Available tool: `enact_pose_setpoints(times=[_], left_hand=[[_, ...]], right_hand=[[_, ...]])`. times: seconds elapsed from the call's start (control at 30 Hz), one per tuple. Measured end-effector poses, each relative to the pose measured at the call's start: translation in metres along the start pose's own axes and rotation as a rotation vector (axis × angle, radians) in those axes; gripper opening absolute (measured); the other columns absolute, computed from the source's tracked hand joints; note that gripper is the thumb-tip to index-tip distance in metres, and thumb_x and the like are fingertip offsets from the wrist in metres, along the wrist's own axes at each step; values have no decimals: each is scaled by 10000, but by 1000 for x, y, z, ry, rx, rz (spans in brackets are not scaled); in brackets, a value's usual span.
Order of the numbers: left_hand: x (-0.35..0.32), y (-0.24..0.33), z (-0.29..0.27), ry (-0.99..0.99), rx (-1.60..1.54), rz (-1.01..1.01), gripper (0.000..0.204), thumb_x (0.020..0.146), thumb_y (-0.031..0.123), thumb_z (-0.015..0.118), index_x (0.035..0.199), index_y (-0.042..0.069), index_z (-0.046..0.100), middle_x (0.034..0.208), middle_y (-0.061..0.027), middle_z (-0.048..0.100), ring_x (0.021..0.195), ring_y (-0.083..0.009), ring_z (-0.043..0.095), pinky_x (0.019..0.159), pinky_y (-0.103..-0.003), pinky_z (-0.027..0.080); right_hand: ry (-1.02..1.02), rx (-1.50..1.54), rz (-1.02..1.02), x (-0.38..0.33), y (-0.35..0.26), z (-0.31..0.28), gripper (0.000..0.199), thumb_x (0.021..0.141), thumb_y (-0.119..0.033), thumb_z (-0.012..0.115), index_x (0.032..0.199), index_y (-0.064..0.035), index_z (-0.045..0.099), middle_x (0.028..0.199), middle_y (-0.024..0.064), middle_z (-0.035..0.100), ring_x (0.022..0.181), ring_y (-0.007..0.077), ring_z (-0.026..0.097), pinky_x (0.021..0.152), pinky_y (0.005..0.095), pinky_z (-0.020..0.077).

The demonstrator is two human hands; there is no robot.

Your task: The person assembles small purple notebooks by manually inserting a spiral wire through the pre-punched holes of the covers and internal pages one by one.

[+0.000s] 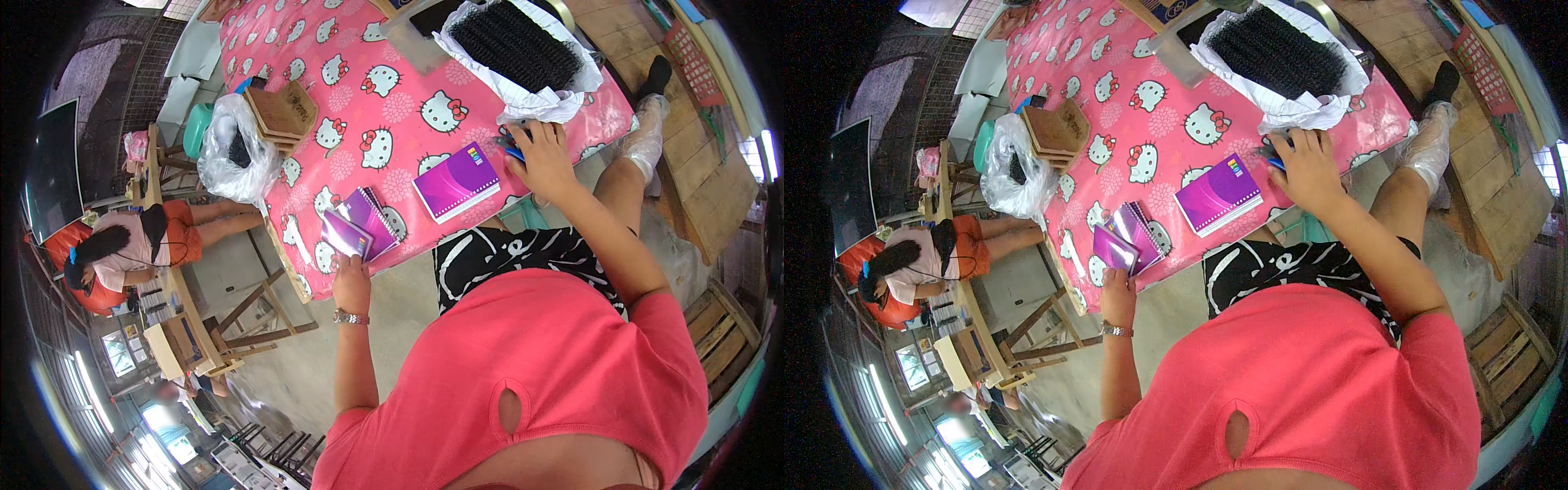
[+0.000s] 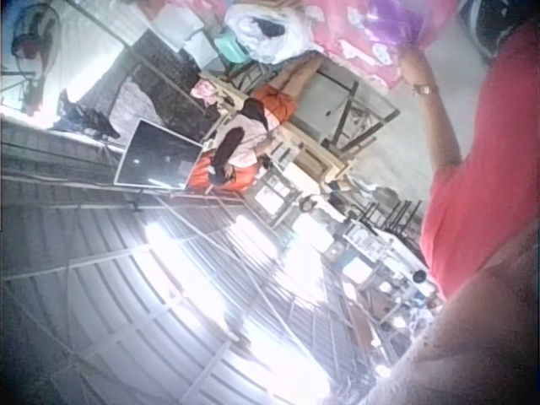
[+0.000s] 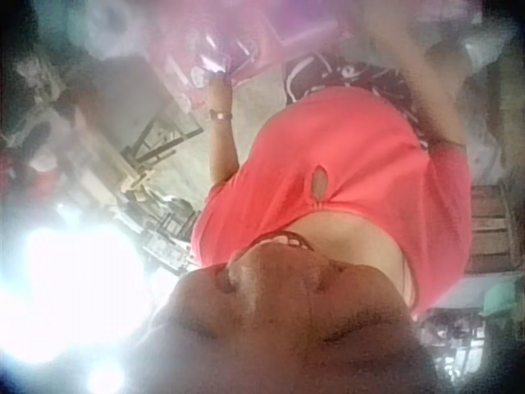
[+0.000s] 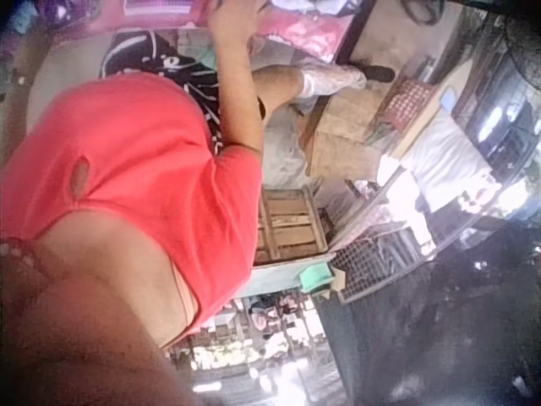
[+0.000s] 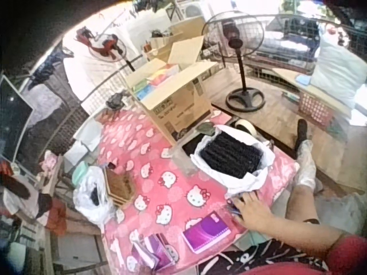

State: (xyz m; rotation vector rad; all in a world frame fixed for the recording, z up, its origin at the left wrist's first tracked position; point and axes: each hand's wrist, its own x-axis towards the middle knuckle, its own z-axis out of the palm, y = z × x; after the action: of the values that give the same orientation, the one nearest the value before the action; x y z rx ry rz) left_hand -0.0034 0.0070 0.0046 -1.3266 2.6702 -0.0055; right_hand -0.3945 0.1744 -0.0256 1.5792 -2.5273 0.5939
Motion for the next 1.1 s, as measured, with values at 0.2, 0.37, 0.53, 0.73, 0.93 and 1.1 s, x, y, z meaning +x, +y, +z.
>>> enact_pose_setpoints(times=[0.2, 0.37, 0.53, 0.73, 0.93, 1.1], left_hand=[[8, -60, 3, -3, -410, 77, 131, 875, 144, 659, 929, 26, 642, 868, -109, 643, 743, -250, 639, 620, -382, 512], [104, -94, -91, 403, -803, -259, 124, 878, 64, 637, 975, -14, 652, 675, -12, 583, 622, -85, 519, 544, -261, 406], [178, -83, -137, 777, -1204, -315, 206, 902, 93, 628, 1036, -50, 565, 838, -77, 604, 701, -139, 535, 595, -284, 417], [87, -116, 25, 402, -795, -566, 608, 894, 211, 661, 1376, -82, 434, 1320, -268, 540, 1229, -319, 523, 1029, -385, 401], [57, -30, 22, 230, -1368, -921, 630, 868, 93, 669, 1415, 7, 367, 1225, -168, 594, 950, -201, 612, 729, -315, 500], [69, -34, 29, 437, -1309, -665, 663, 751, -95, 665, 1366, 42, 459, 1064, -100, 647, 800, -181, 624, 723, -280, 501]], right_hand=[[-12, 75, -89, 0, -4, -14, 562, 801, -330, 709, 1277, -84, 539, 1240, 145, 502, 1196, 348, 457, 1035, 494, 336], [-137, 97, -2, 8, -5, -29, 452, 840, -311, 676, 1214, -75, 581, 1251, 147, 531, 1209, 343, 480, 1017, 475, 370], [-145, 78, 64, 11, -3, -57, 415, 842, -282, 667, 1189, -68, 590, 1097, 149, 615, 1051, 328, 595, 952, 464, 413], [-35, 237, 196, 8, 26, -88, 301, 851, -245, 652, 1081, -52, 654, 948, 156, 664, 890, 342, 648, 815, 448, 479], [196, 358, 218, 49, 56, -82, 253, 859, -243, 652, 1004, -39, 687, 952, 151, 673, 872, 328, 646, 755, 434, 502], [355, 244, 28, 112, 59, -53, 270, 855, -269, 672, 1008, -48, 688, 939, 129, 673, 910, 309, 641, 775, 418, 505]])
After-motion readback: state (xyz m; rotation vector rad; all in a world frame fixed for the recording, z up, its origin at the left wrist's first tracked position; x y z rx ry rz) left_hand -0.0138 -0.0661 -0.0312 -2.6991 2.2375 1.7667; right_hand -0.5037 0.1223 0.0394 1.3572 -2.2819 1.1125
